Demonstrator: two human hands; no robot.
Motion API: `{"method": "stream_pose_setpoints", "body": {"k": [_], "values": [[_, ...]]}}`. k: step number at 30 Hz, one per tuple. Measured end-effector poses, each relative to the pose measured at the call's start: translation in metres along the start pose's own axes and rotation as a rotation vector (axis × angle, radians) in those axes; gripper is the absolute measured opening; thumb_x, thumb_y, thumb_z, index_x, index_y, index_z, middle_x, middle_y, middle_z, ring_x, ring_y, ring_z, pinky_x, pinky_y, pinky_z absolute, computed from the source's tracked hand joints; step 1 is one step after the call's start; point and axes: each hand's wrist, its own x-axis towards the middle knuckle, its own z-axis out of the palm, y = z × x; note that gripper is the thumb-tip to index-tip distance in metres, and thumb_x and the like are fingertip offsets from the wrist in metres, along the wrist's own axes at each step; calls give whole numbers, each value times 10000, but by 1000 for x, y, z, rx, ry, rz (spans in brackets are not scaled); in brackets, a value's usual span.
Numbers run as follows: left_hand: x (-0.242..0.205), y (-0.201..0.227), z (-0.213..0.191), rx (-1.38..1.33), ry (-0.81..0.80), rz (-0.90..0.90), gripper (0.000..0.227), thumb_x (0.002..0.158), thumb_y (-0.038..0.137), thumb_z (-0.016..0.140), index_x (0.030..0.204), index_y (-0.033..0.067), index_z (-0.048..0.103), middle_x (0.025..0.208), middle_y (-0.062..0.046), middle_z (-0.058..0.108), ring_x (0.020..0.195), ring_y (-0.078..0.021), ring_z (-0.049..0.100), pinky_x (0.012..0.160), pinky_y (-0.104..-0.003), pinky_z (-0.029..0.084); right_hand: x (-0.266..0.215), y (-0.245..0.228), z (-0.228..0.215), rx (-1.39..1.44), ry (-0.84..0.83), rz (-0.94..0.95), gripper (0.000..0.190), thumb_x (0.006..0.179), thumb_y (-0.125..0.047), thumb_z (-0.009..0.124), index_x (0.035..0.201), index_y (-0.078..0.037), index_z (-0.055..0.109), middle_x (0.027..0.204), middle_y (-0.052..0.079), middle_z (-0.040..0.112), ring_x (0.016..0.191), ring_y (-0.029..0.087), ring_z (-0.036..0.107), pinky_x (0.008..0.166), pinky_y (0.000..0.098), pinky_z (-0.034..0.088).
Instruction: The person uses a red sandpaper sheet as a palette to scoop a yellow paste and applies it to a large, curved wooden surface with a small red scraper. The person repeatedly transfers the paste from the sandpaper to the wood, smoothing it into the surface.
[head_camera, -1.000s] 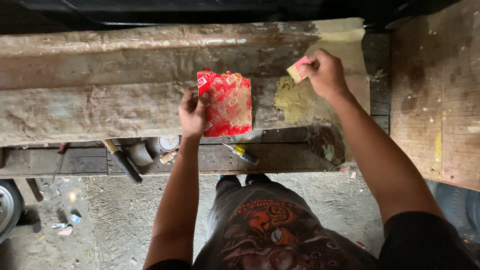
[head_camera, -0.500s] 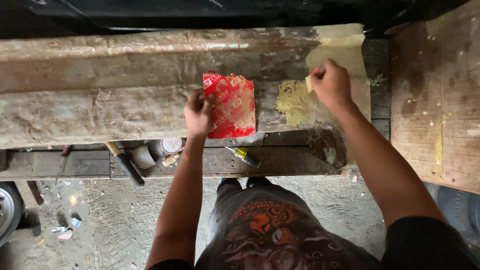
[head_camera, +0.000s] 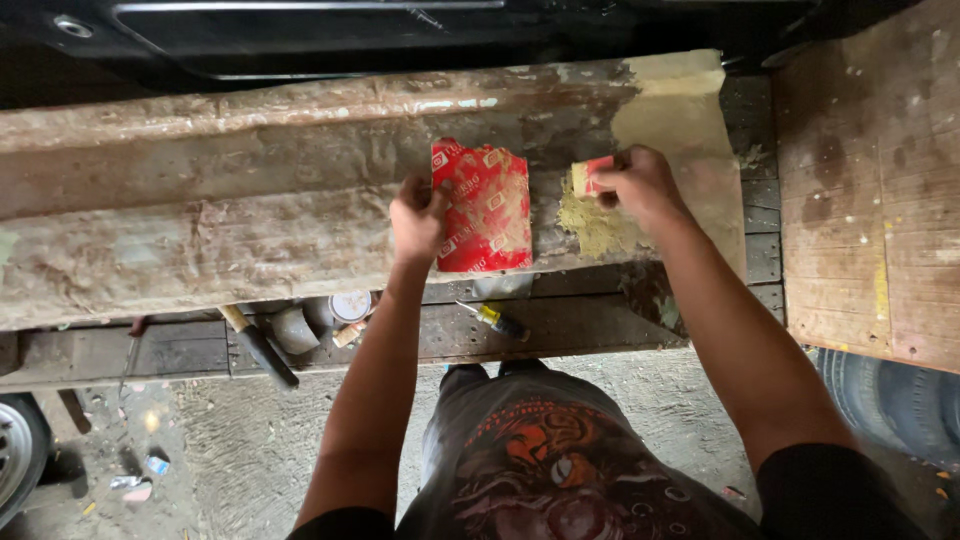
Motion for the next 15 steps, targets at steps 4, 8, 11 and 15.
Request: {"method": "stream_pose_setpoints", "body": {"k": [4, 8, 11, 15], "values": [[-2, 5, 0, -46, -29, -39, 168, 976, 122, 717, 1021, -24, 647, 879, -80, 735, 783, -101, 637, 715, -270, 534, 5, 12, 6, -415, 163, -284, 308, 914, -203, 769, 1038, 41, 627, 901, 181, 731, 717, 216, 723, 604, 373, 568], [-3, 10, 0, -150, -69, -26, 166, 984, 119, 700, 1052, -21, 641, 926, -80, 729, 821, -110, 655, 748, -275, 550, 12, 18, 10, -572, 210, -297, 301, 902, -271, 784, 1026, -6, 716, 899, 134, 749, 755, 230, 711, 668, 393, 552], [-4, 13, -2, -98, -69, -67, 172, 973, 120, 698, 1065, -15, 645, 936, -80, 742, 815, -104, 663, 747, -273, 556, 12, 18, 10, -511, 150, -212, 262, 910, -288, 753, 1018, -49, 767, 881, 105, 757, 734, 204, 722, 687, 368, 554], [-4, 12, -3, -97, -82, -71, 160, 986, 116, 697, 1037, -25, 641, 892, -91, 735, 774, -106, 642, 714, -277, 544, 15, 13, 5, -387, 147, -134, 245, 920, -282, 740, 1029, -65, 777, 873, 87, 760, 735, 184, 698, 649, 342, 527]]}}
